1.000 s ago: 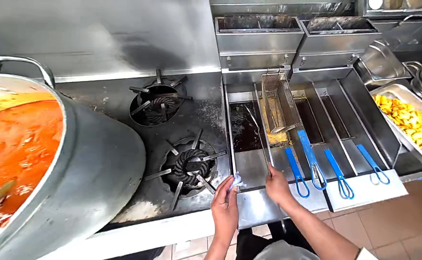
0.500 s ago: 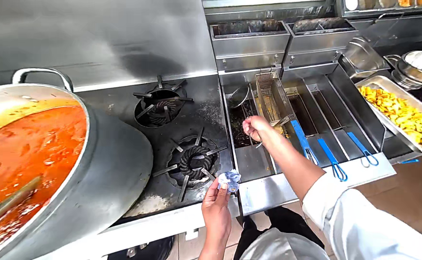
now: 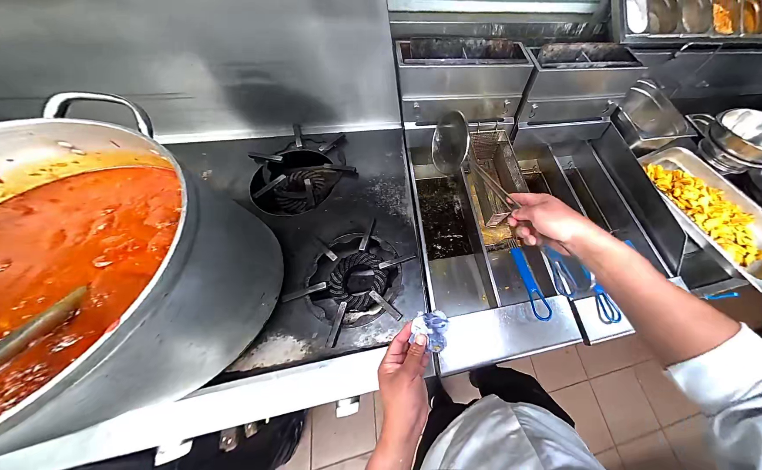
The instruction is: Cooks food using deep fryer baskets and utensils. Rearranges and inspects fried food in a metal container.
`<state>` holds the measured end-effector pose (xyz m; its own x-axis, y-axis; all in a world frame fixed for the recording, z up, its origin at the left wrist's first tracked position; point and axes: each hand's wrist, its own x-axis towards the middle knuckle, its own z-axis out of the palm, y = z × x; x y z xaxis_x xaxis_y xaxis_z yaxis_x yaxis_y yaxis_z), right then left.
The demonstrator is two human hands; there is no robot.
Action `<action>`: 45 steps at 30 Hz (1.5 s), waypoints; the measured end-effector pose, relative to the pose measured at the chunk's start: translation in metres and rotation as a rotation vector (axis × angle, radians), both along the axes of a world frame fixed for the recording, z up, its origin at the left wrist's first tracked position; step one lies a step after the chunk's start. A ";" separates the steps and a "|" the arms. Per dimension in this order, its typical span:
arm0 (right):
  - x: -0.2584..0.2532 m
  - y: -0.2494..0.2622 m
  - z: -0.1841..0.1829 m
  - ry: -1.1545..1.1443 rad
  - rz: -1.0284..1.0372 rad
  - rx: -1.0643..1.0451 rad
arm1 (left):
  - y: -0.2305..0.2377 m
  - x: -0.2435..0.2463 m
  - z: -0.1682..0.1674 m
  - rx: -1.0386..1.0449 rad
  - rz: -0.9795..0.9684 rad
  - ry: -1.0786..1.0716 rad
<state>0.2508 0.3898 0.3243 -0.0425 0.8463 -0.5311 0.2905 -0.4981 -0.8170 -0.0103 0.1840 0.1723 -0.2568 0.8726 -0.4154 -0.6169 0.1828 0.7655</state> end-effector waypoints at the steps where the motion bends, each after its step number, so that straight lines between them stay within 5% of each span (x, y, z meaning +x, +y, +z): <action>1: 0.007 -0.003 0.006 -0.148 0.091 0.045 | 0.000 -0.001 0.000 -0.001 0.004 -0.007; 6: 0.023 0.003 0.010 -0.716 0.384 0.280 | 0.001 -0.001 0.002 0.006 0.027 -0.026; 19: -0.042 0.041 -0.127 -0.905 0.707 -0.035 | -0.012 -0.017 -0.003 0.009 0.026 0.034; 22: -0.036 0.014 -0.122 -0.943 0.878 -0.069 | -0.017 -0.022 -0.007 -0.014 0.044 0.048; 26: 0.012 -0.037 -0.069 -0.899 0.970 -0.075 | -0.018 -0.026 -0.011 -0.026 0.056 0.043; 31: 0.082 -0.107 0.017 -0.800 0.878 -0.070 | -0.006 -0.027 -0.015 -0.022 0.022 0.089; 34: 0.107 -0.145 0.036 -0.707 0.735 -0.108 | 0.022 -0.021 -0.014 0.008 -0.055 0.199; 45: 0.083 -0.213 -0.043 -0.446 0.270 0.012 | 0.235 -0.025 0.074 0.437 -0.248 0.964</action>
<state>0.3341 0.1768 0.2810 -0.0321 0.8428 -0.5373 0.7284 -0.3484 -0.5899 -0.0352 0.4195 0.2462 -0.1050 0.9685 0.2259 0.2947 -0.1867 0.9372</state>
